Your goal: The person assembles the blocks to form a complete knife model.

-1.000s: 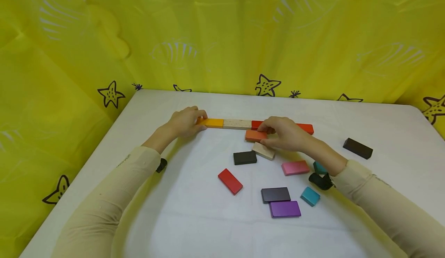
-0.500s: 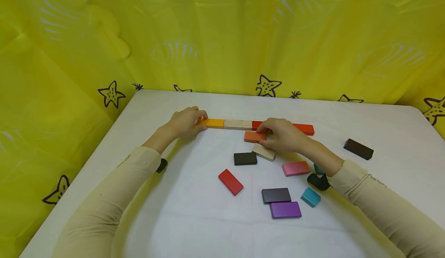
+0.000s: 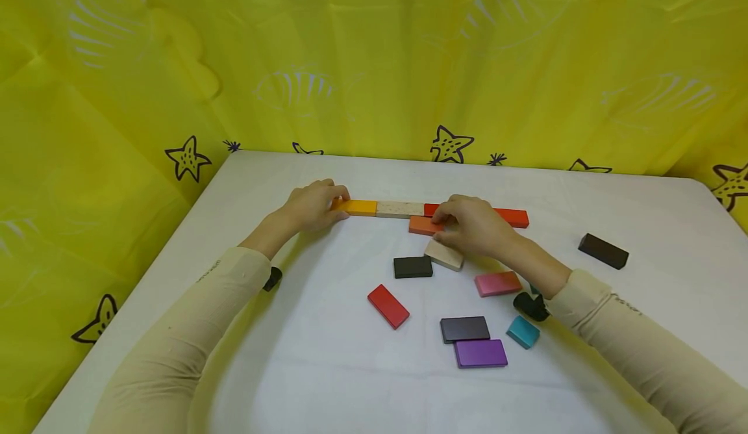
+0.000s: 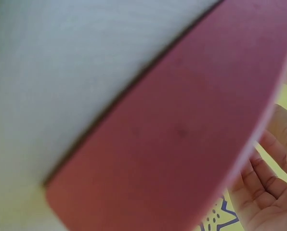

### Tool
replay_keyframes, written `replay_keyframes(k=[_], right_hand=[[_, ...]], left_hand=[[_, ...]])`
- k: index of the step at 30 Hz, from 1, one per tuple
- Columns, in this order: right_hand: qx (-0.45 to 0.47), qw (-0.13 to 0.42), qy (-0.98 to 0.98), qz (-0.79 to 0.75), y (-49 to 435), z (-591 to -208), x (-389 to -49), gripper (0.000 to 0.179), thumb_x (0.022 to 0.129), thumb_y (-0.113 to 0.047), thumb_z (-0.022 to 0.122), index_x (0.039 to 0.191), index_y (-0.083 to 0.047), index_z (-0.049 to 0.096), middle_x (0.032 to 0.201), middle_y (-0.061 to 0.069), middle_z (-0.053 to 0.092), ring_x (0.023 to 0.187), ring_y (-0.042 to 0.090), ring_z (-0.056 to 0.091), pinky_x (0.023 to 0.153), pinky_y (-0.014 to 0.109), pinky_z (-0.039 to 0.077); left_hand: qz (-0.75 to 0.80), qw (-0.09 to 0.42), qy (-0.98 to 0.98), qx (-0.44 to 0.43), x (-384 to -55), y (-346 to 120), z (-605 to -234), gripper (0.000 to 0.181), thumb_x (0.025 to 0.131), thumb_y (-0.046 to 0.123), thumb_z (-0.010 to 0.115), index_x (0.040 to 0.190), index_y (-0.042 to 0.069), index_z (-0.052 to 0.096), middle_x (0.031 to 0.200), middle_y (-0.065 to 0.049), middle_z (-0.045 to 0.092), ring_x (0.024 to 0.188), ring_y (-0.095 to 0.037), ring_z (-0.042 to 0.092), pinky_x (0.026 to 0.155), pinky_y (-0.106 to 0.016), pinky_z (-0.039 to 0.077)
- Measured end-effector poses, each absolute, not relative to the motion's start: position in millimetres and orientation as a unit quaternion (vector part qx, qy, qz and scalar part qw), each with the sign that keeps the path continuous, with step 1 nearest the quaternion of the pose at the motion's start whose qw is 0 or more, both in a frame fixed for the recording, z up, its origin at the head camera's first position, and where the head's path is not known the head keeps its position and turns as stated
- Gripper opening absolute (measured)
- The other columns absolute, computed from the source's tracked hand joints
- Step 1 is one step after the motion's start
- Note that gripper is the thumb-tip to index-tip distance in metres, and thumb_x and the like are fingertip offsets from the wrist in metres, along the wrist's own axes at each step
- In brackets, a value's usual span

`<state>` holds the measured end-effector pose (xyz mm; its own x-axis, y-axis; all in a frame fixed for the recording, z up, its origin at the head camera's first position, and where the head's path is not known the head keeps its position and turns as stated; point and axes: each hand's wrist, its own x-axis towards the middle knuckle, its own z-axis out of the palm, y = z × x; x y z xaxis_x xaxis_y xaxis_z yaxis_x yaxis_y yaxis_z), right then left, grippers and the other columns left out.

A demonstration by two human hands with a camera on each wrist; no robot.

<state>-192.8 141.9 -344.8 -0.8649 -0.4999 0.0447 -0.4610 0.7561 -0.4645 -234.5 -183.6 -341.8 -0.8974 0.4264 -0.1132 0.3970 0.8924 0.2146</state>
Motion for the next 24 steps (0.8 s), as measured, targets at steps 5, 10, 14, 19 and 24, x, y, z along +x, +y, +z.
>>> replay_keyframes(k=[5, 10, 14, 19, 24], right_hand=[[-0.249, 0.035, 0.939, -0.236, 140.5, -345.1, -192.9, 0.020, 0.088, -0.015, 0.081, 0.106, -0.007, 0.077, 0.099, 0.006, 0.067, 0.090, 0.025, 0.060, 0.079, 0.037, 0.051], [-0.248, 0.033, 0.939, -0.237, 139.6, -345.7, -193.6, 0.018, 0.088, -0.014, 0.081, 0.105, -0.007, 0.078, 0.099, 0.006, 0.067, 0.088, 0.025, 0.059, 0.077, 0.037, 0.051], [-0.247, 0.033, 0.939, -0.238, 139.1, -345.5, -194.1, 0.018, 0.089, -0.013, 0.080, 0.105, -0.007, 0.078, 0.099, 0.006, 0.068, 0.089, 0.025, 0.060, 0.079, 0.038, 0.051], [-0.245, 0.036, 0.939, -0.238, 138.4, -344.4, -193.8, 0.018, 0.089, -0.012, 0.079, 0.106, -0.007, 0.078, 0.101, 0.007, 0.068, 0.090, 0.026, 0.060, 0.080, 0.040, 0.052], [-0.246, 0.034, 0.939, -0.238, 138.5, -345.0, -194.0, 0.018, 0.089, -0.013, 0.079, 0.107, -0.006, 0.078, 0.101, 0.007, 0.069, 0.091, 0.026, 0.061, 0.080, 0.040, 0.053]], left_hand=[[0.093, 0.079, 0.970, 0.211, -234.6, -183.3, -341.5, 0.033, 0.098, 0.034, 0.070, 0.126, 0.015, 0.065, 0.104, -0.007, 0.057, 0.095, -0.026, 0.055, 0.078, -0.045, 0.046], [0.094, 0.080, 0.970, 0.211, -234.7, -183.0, -341.4, 0.034, 0.098, 0.034, 0.070, 0.126, 0.015, 0.065, 0.105, -0.007, 0.057, 0.096, -0.026, 0.055, 0.079, -0.046, 0.046], [0.096, 0.080, 0.970, 0.210, -234.1, -183.0, -341.6, 0.034, 0.098, 0.034, 0.070, 0.126, 0.015, 0.065, 0.105, -0.007, 0.058, 0.097, -0.026, 0.055, 0.081, -0.046, 0.046], [0.095, 0.076, 0.970, 0.211, -233.9, -182.8, -341.5, 0.033, 0.098, 0.033, 0.071, 0.125, 0.015, 0.066, 0.104, -0.007, 0.058, 0.096, -0.026, 0.055, 0.079, -0.046, 0.047], [0.095, 0.081, 0.970, 0.209, -234.6, -182.2, -341.3, 0.034, 0.098, 0.033, 0.070, 0.126, 0.015, 0.066, 0.105, -0.007, 0.058, 0.096, -0.026, 0.055, 0.081, -0.047, 0.048]])
